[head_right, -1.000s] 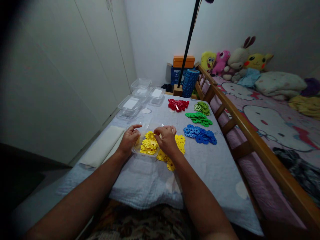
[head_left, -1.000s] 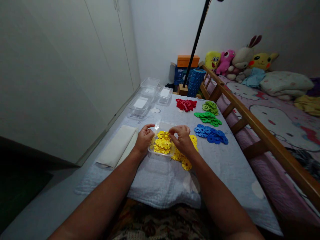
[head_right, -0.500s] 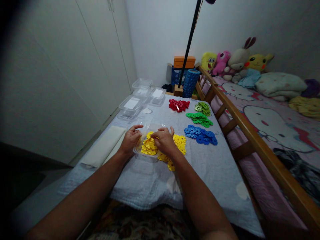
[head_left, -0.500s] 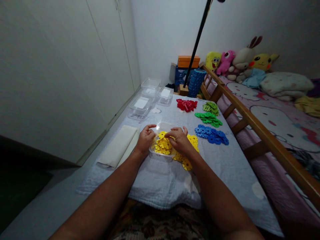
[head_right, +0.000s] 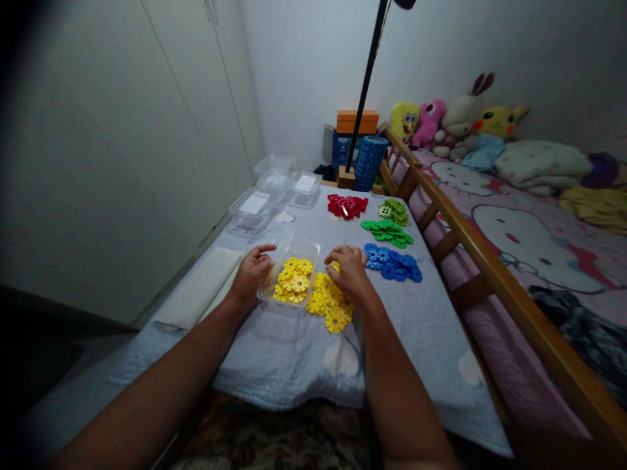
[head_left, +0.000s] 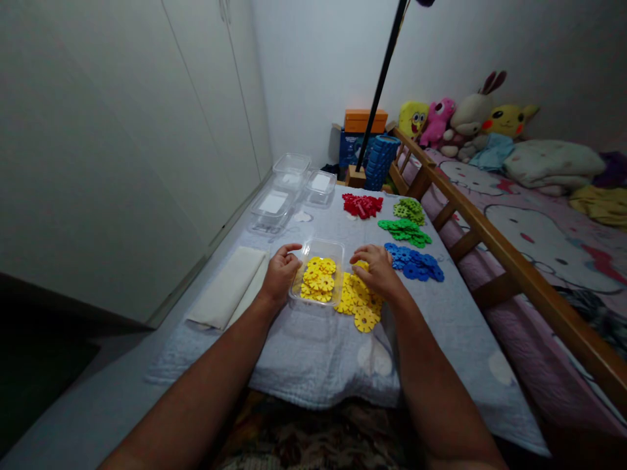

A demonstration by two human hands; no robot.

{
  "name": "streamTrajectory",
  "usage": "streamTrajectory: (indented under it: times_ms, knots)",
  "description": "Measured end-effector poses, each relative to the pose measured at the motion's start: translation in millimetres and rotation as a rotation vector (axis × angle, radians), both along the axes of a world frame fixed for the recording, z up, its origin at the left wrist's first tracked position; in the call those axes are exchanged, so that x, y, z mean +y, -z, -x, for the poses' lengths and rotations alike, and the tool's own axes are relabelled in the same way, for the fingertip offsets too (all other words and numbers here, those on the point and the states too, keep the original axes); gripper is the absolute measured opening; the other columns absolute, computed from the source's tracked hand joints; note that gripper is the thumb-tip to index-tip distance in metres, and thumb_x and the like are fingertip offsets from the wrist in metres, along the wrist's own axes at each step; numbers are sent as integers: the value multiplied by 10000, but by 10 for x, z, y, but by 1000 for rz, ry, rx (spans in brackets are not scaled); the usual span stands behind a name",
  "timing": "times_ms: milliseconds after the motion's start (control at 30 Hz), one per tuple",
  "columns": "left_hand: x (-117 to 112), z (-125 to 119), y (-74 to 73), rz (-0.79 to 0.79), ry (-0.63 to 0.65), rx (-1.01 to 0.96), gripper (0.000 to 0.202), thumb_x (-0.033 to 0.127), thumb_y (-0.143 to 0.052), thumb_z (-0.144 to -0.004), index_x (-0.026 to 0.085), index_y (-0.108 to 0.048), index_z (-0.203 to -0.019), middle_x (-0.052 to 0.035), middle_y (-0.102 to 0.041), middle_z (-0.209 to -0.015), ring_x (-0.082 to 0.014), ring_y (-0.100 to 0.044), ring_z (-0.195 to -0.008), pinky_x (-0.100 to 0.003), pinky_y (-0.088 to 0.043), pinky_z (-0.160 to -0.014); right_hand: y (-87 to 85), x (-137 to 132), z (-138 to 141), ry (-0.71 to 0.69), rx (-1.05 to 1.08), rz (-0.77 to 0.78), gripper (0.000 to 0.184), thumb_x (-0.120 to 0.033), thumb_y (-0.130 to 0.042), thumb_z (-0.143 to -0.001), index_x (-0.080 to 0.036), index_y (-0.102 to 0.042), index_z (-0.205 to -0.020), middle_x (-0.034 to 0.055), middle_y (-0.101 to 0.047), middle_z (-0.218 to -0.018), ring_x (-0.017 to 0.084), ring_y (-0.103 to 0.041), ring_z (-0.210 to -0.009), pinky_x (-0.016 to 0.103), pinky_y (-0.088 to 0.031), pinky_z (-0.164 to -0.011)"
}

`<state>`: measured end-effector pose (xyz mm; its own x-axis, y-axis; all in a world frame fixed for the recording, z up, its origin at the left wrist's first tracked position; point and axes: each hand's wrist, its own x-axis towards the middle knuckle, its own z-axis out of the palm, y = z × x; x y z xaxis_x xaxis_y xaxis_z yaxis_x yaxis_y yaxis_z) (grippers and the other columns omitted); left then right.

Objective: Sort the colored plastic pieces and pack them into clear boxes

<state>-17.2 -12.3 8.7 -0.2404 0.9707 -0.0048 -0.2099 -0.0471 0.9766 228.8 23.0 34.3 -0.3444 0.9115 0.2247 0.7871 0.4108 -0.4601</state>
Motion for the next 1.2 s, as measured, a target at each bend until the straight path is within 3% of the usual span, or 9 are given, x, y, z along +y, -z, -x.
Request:
streamTrajectory:
  times_ms: [200, 367, 600, 833, 1000, 1200]
  knots:
    - [-16, -4, -24, -9, -5, 7, 430, 218, -662, -650, 162, -614, -1074, 108, -383, -570, -68, -287, -472, -214, -198, -466, 125, -55, 67, -65, -196, 15, 210, -300, -746, -802, -266, -769, -1008, 84, -629, -1321, 331, -424, -1309, 605, -231, -1128]
    - [-12, 3, -17, -11, -11, 18, 425, 203, -661, -634, 168, -622, -1055, 103, -397, -572, -69, -305, -470, -215, -207, -467, 151, -79, 137, -59, -206, 5, 208, -271, -758, -778, -262, -751, -985, 77, -637, -1276, 314, -432, -1281, 589, -204, -1147]
    - [-15, -5, -28, -3, -6, 20, 441, 218, -652, -642, 155, -609, -1076, 111, -386, -573, -66, -283, -473, -218, -193, -465, 81, -11, 56, 19, -54, 117, 45, -236, -690, -811, -223, -717, -845, 73, -668, -1044, 273, -531, -1110, 453, -341, -1025]
    - [-13, -3, -19, 1, 0, 23, 439, 227, -651, -642, 155, -608, -1073, 111, -378, -572, -69, -290, -476, -220, -200, -467, -13, 40, -30, 59, 415, 135, 99, -286, -619, -790, -215, -614, -723, 9, -666, -782, 195, -601, -799, 328, -438, -808]
    - [-9, -4, -10, 2, 5, 16, 443, 233, -658, -645, 154, -610, -1078, 107, -385, -580, -70, -295, -482, -223, -198, -468, -106, -55, 108, 93, 572, -52, 160, -367, -624, -830, -220, -628, -770, 24, -688, -815, 212, -616, -838, 351, -442, -854]
    - [-10, -7, -10, 5, 10, 16, 442, 228, -654, -648, 157, -609, -1083, 103, -382, -586, -70, -293, -489, -220, -200, -477, -52, -146, 336, -20, 423, -79, 43, -255, -629, -841, -235, -657, -815, 21, -698, -859, 226, -604, -936, 427, -371, -1013]
